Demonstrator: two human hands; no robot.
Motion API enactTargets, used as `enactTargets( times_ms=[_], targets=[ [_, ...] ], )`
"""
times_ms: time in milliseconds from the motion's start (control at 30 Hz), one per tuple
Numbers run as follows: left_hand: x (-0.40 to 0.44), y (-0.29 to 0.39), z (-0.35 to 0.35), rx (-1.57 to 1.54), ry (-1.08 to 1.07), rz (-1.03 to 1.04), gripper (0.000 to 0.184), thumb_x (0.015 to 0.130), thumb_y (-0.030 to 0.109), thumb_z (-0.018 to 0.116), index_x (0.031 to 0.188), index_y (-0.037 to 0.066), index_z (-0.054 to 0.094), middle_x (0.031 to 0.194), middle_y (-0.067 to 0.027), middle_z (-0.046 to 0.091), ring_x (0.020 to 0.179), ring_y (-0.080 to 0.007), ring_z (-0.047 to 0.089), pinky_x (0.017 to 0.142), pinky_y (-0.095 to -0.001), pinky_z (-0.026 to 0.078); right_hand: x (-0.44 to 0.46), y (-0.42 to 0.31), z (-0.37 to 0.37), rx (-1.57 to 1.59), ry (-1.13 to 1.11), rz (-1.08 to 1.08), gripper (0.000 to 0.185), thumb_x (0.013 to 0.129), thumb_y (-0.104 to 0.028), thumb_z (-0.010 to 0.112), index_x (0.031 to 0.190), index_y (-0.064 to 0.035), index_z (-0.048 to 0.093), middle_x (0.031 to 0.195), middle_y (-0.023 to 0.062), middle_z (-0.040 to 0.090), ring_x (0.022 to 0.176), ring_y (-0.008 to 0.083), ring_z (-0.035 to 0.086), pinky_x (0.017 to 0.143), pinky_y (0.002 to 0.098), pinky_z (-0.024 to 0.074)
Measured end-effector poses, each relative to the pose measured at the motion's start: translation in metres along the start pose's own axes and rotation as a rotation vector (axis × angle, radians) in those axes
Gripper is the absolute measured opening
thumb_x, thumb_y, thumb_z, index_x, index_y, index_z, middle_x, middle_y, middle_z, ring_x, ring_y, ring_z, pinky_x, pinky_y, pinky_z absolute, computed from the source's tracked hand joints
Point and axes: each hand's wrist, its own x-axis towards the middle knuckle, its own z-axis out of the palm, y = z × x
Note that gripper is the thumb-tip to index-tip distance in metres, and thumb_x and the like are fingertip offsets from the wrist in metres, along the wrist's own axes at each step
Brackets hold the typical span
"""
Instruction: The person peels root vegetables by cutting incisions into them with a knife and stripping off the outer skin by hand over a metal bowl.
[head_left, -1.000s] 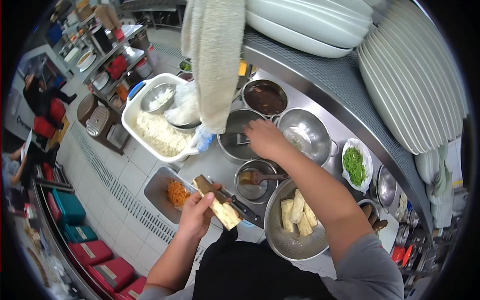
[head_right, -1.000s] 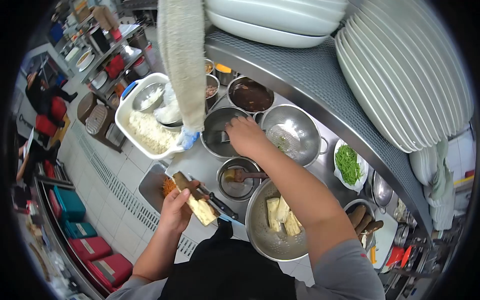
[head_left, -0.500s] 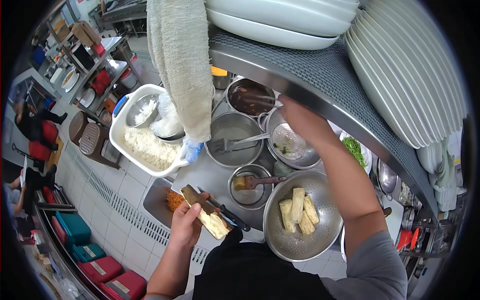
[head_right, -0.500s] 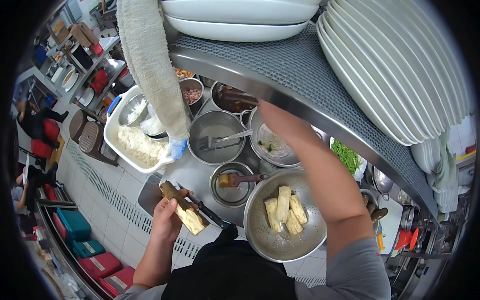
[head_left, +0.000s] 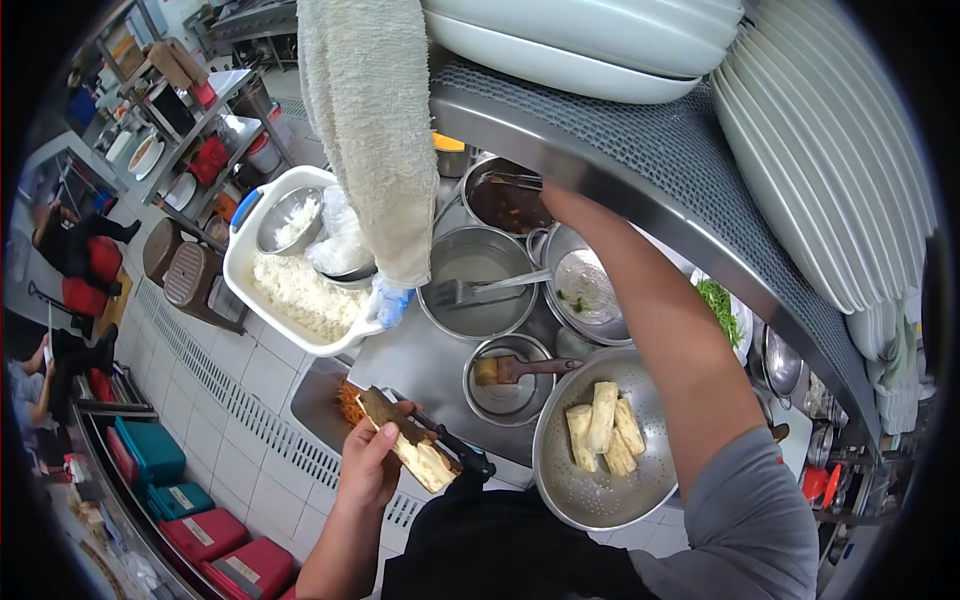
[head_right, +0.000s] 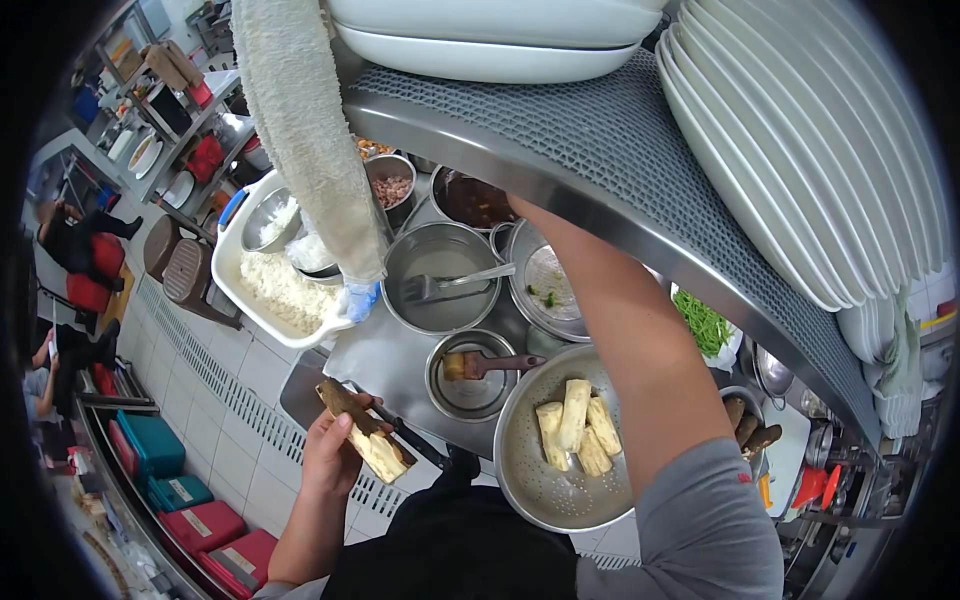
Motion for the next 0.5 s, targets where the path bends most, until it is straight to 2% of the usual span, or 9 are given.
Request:
enactTargets(
  times_ms=[133, 267, 400, 500],
  targets=[
    [0.0, 0.001, 0.003, -0.018, -0.017, 0.01, 0.046, 0.096, 0.028, 0.067, 0.128, -0.004, 0.057, 0.123, -0.0176, 0.061, 0.101, -0.0326, 0.07, 0.087, -0.0466, 0.059, -0.002, -0.011, -0.005, -0.475, -0.035, -0.048, 0.052, 0.095, -0.028, 0.063, 0.141, -0.0055, 0.052, 0.14, 0.0213, 0.054, 0.129, 0.0338, 0.053, 0.109, 0.0437, 0.0388],
    [0.002, 0.001, 0.003, -0.031, -0.024, 0.009, 0.046, 0.097, 0.028, 0.067, 0.128, -0.004, 0.057, 0.123, -0.0176, 0.061, 0.101, -0.0326, 0.07, 0.087, -0.047, 0.059, -0.017, -0.031, -0.018, -0.939, -0.18, -0.012, 0.051, 0.095, -0.03, 0.062, 0.138, -0.0046, 0.054, 0.135, 0.0222, 0.057, 0.125, 0.0344, 0.056, 0.106, 0.044, 0.0414],
    [0.002, 0.0, 0.001, -0.012, -0.032, 0.01, 0.046, 0.097, 0.028, 0.066, 0.128, -0.004, 0.056, 0.124, -0.0177, 0.061, 0.101, -0.0327, 0.07, 0.086, -0.047, 0.06, -0.031, -0.055, -0.027, -1.162, -0.308, 0.037, 0.05, 0.096, -0.032, 0.062, 0.136, -0.0038, 0.056, 0.131, 0.0232, 0.06, 0.121, 0.035, 0.059, 0.103, 0.0444, 0.044],
    [-0.002, 0.0, 0.0, -0.017, -0.035, 0.015, 0.047, 0.097, 0.029, 0.067, 0.128, -0.004, 0.056, 0.124, -0.0177, 0.062, 0.101, -0.033, 0.07, 0.087, -0.0468, 0.059, -0.043, -0.084, -0.04, -1.193, -0.336, 0.054, 0.049, 0.096, -0.034, 0.061, 0.135, -0.0031, 0.057, 0.127, 0.024, 0.062, 0.118, 0.0355, 0.061, 0.1, 0.0446, 0.0459]
  ],
)
